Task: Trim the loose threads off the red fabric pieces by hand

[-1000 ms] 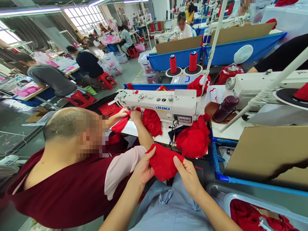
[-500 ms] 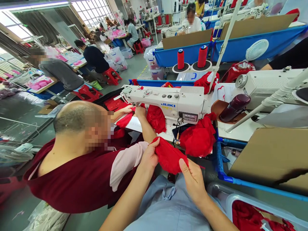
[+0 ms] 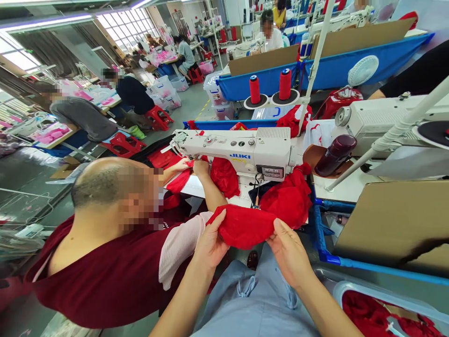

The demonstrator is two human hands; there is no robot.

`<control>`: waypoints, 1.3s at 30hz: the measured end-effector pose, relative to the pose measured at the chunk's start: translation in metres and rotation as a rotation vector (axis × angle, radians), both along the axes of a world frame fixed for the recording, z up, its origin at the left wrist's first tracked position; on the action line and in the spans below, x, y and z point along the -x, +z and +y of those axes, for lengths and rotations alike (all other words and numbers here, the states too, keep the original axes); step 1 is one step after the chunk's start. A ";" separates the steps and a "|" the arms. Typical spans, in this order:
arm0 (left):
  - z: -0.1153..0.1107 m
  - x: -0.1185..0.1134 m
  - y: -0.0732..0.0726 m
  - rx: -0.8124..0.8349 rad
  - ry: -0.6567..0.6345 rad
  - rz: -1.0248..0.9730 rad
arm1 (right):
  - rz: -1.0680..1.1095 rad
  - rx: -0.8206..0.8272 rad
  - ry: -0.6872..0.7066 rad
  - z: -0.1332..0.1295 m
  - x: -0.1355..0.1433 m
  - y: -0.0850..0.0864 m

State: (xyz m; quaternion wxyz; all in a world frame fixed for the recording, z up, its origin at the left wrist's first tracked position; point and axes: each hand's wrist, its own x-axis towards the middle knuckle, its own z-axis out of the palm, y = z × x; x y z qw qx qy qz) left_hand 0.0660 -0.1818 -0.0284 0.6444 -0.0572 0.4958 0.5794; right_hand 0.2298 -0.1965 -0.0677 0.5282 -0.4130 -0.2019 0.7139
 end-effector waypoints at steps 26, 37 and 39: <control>-0.005 -0.002 0.003 -0.009 0.046 -0.008 | 0.142 0.151 -0.012 0.002 0.008 0.008; -0.005 0.001 -0.014 -0.152 -0.152 -0.046 | -0.087 -0.026 -0.012 -0.005 0.018 0.015; -0.002 0.003 -0.013 -0.187 -0.209 -0.067 | -0.093 -0.032 0.030 -0.006 0.019 0.017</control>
